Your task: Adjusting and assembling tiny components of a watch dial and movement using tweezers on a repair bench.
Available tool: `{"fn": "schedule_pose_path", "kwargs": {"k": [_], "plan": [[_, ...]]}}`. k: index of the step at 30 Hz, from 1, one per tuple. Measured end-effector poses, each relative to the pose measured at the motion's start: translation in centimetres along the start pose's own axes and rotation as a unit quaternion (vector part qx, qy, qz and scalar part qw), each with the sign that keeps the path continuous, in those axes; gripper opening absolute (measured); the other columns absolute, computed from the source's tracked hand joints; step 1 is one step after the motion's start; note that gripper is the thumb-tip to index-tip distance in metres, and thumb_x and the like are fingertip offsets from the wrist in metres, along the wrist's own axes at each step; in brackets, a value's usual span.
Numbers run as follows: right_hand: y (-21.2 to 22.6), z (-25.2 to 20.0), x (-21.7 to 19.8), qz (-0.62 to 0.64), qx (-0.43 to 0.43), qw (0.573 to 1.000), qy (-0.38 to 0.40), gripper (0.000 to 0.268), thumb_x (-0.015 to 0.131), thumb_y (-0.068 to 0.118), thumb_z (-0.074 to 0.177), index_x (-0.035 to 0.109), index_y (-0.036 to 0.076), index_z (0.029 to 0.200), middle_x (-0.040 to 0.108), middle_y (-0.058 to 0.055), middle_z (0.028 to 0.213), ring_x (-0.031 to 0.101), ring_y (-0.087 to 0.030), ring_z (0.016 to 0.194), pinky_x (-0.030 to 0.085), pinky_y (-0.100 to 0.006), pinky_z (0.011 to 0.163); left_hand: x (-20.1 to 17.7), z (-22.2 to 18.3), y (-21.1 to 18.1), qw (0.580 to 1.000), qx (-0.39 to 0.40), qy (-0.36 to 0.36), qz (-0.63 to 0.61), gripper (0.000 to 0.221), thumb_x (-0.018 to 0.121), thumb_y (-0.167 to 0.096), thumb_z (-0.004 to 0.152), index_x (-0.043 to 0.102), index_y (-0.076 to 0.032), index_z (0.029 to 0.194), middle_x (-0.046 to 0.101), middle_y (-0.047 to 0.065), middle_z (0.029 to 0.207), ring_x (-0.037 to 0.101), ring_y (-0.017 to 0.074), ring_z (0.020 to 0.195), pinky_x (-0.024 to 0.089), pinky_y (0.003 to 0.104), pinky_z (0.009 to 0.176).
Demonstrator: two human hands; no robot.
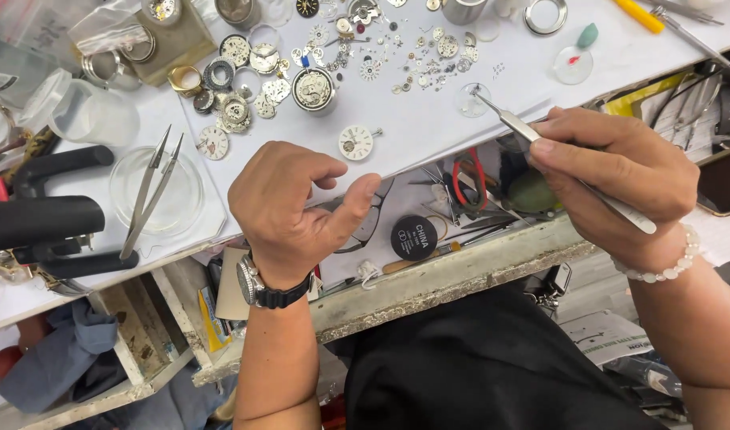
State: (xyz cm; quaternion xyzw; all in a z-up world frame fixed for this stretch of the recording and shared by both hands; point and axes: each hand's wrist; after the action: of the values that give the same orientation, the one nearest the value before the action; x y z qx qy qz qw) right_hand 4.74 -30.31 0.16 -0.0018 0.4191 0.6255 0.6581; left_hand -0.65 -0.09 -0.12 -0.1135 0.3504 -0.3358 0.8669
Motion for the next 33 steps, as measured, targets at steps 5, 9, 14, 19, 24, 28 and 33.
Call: {"fn": "schedule_pose_path", "kwargs": {"k": [5,9,14,19,24,28,33], "plan": [[-0.3,0.1,-0.3,-0.007,-0.007,0.999,0.036,0.020,0.068,-0.026,0.100,0.067,-0.013,0.115,0.065,-0.041,0.111,0.068,-0.048,0.100,0.061,-0.056,0.104,0.1,-0.1,0.2,1.000,-0.006,-0.001,0.008,0.033,0.071,-0.034,0.096,0.064,-0.007,0.079,0.060,0.003,0.062,0.058,0.0194,0.058,0.043,0.031,0.054],[-0.5,0.0,-0.7,-0.032,-0.021,0.997,0.070,0.024,0.067,-0.028,0.099,0.068,-0.011,0.116,0.066,-0.041,0.112,0.069,-0.047,0.102,0.062,-0.061,0.107,0.1,-0.1,0.3,1.000,-0.006,-0.001,0.003,0.033,0.073,-0.034,0.095,0.064,-0.006,0.080,0.059,0.002,0.062,0.057,0.0195,0.058,0.043,0.031,0.053],[-0.3,-0.1,-0.2,-0.051,-0.028,0.996,0.066,0.020,0.066,-0.027,0.099,0.071,-0.011,0.111,0.065,-0.042,0.111,0.068,-0.048,0.100,0.062,-0.064,0.106,0.0,-0.3,0.4,1.000,-0.007,-0.002,0.001,0.032,0.074,-0.034,0.094,0.065,-0.006,0.080,0.060,0.002,0.062,0.059,0.0195,0.059,0.044,0.030,0.054],[-0.1,-0.1,-0.2,-0.070,-0.031,0.995,0.068,0.018,0.065,-0.024,0.100,0.073,-0.010,0.109,0.065,-0.040,0.111,0.067,-0.050,0.100,0.063,-0.064,0.102,0.0,-0.3,0.4,1.000,-0.003,-0.005,0.006,0.032,0.075,-0.034,0.094,0.064,-0.007,0.081,0.060,0.002,0.063,0.059,0.0194,0.059,0.044,0.031,0.054],[-0.4,-0.6,-0.3,-0.076,-0.030,0.995,0.058,0.028,0.067,-0.028,0.100,0.074,-0.004,0.112,0.063,-0.034,0.115,0.067,-0.049,0.101,0.063,-0.058,0.095,0.0,-0.3,0.4,1.000,-0.007,-0.006,0.003,0.032,0.074,-0.035,0.094,0.064,-0.007,0.082,0.060,0.002,0.062,0.058,0.0193,0.058,0.044,0.031,0.054],[-0.3,-1.0,-0.3,-0.054,-0.011,0.998,0.022,0.025,0.071,-0.027,0.100,0.073,-0.004,0.111,0.062,-0.035,0.117,0.069,-0.048,0.105,0.063,-0.055,0.102,0.0,-0.2,0.3,1.000,-0.009,-0.006,-0.001,0.033,0.074,-0.034,0.094,0.064,-0.006,0.081,0.060,0.002,0.062,0.058,0.0193,0.058,0.044,0.031,0.054],[-2.2,-2.8,0.3,0.015,0.093,0.990,-0.106,0.023,0.063,0.003,0.112,0.063,-0.015,0.125,0.069,-0.032,0.115,0.069,-0.039,0.104,0.057,-0.044,0.093,0.1,-0.1,0.3,1.000,-0.009,-0.008,0.001,0.033,0.073,-0.035,0.094,0.064,-0.006,0.080,0.059,0.002,0.062,0.058,0.0194,0.058,0.044,0.031,0.054]]}}
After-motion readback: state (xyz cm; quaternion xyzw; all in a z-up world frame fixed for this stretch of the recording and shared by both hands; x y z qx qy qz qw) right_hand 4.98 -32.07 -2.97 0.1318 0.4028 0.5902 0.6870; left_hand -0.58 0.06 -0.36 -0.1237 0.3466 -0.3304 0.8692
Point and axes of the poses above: each hand's wrist, its own z-axis towards the middle knuckle, its own x-axis out of the palm, y = z × x
